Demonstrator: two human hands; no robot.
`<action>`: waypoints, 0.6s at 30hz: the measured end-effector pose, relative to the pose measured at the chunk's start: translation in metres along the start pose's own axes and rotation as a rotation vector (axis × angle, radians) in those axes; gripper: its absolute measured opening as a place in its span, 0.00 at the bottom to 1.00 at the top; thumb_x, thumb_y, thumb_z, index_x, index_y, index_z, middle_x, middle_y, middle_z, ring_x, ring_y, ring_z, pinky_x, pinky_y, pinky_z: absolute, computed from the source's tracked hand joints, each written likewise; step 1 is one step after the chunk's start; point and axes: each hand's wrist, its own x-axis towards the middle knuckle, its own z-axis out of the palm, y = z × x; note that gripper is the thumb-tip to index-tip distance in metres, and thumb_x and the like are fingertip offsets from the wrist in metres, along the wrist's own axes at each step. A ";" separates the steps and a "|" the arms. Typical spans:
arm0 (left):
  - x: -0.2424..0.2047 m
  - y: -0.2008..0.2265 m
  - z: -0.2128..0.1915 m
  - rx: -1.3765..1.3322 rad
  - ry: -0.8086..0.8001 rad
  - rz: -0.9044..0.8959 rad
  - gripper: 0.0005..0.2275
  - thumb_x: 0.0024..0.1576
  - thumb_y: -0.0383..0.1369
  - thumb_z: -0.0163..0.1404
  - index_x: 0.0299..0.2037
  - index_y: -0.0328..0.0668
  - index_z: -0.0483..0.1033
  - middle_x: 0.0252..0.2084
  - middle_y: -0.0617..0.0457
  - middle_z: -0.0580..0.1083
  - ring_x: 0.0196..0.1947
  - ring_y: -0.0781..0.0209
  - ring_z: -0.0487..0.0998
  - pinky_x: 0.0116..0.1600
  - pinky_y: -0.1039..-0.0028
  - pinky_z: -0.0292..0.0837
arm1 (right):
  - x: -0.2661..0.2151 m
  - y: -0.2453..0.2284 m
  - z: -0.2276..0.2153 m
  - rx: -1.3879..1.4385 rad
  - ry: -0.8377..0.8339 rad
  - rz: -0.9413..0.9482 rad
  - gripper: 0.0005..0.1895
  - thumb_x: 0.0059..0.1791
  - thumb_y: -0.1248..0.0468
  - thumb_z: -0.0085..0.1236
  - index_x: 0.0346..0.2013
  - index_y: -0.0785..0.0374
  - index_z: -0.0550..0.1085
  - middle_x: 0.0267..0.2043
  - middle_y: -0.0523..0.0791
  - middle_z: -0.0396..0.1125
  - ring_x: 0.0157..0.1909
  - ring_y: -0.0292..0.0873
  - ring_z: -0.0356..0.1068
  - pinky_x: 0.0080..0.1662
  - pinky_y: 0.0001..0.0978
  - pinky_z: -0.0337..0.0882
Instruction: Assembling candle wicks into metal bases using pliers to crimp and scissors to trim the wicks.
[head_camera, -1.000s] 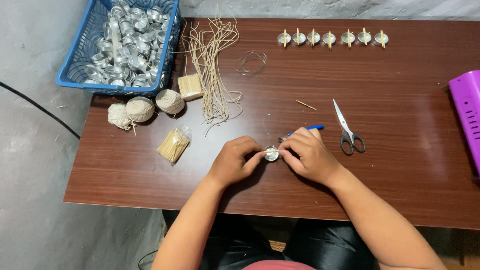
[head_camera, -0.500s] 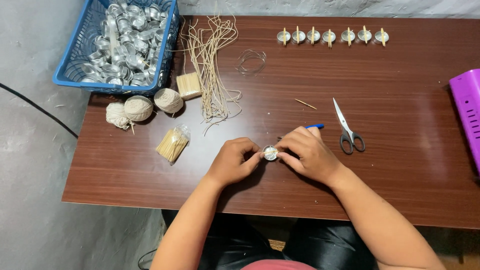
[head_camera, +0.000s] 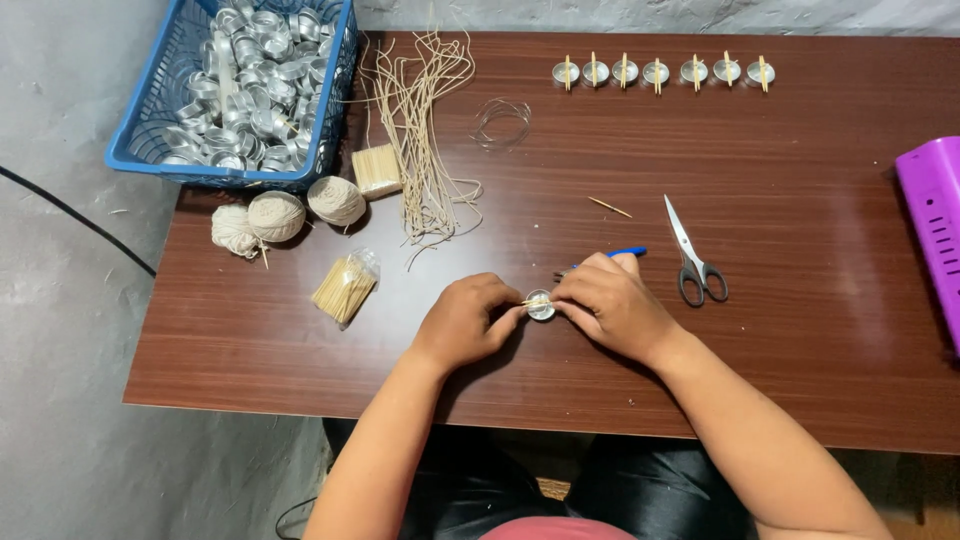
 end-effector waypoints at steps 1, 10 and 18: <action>0.000 -0.001 0.001 0.000 0.000 0.000 0.07 0.55 0.31 0.56 0.40 0.39 0.84 0.32 0.44 0.80 0.36 0.48 0.83 0.41 0.68 0.80 | 0.000 0.000 -0.001 0.000 0.000 0.000 0.02 0.51 0.57 0.61 0.38 0.47 0.78 0.38 0.33 0.72 0.47 0.37 0.70 0.48 0.34 0.58; -0.004 -0.009 0.002 0.155 -0.018 0.117 0.07 0.56 0.31 0.56 0.40 0.40 0.85 0.32 0.45 0.80 0.35 0.51 0.83 0.42 0.70 0.81 | 0.001 -0.006 -0.008 -0.009 -0.042 0.041 0.01 0.51 0.58 0.61 0.36 0.46 0.78 0.37 0.32 0.73 0.47 0.36 0.70 0.48 0.34 0.57; -0.005 -0.020 0.011 0.262 0.029 0.219 0.05 0.55 0.32 0.55 0.36 0.44 0.85 0.29 0.51 0.78 0.34 0.56 0.81 0.44 0.72 0.78 | 0.000 -0.006 -0.008 -0.030 -0.058 0.043 0.03 0.51 0.58 0.58 0.36 0.43 0.78 0.36 0.30 0.72 0.47 0.34 0.69 0.48 0.34 0.56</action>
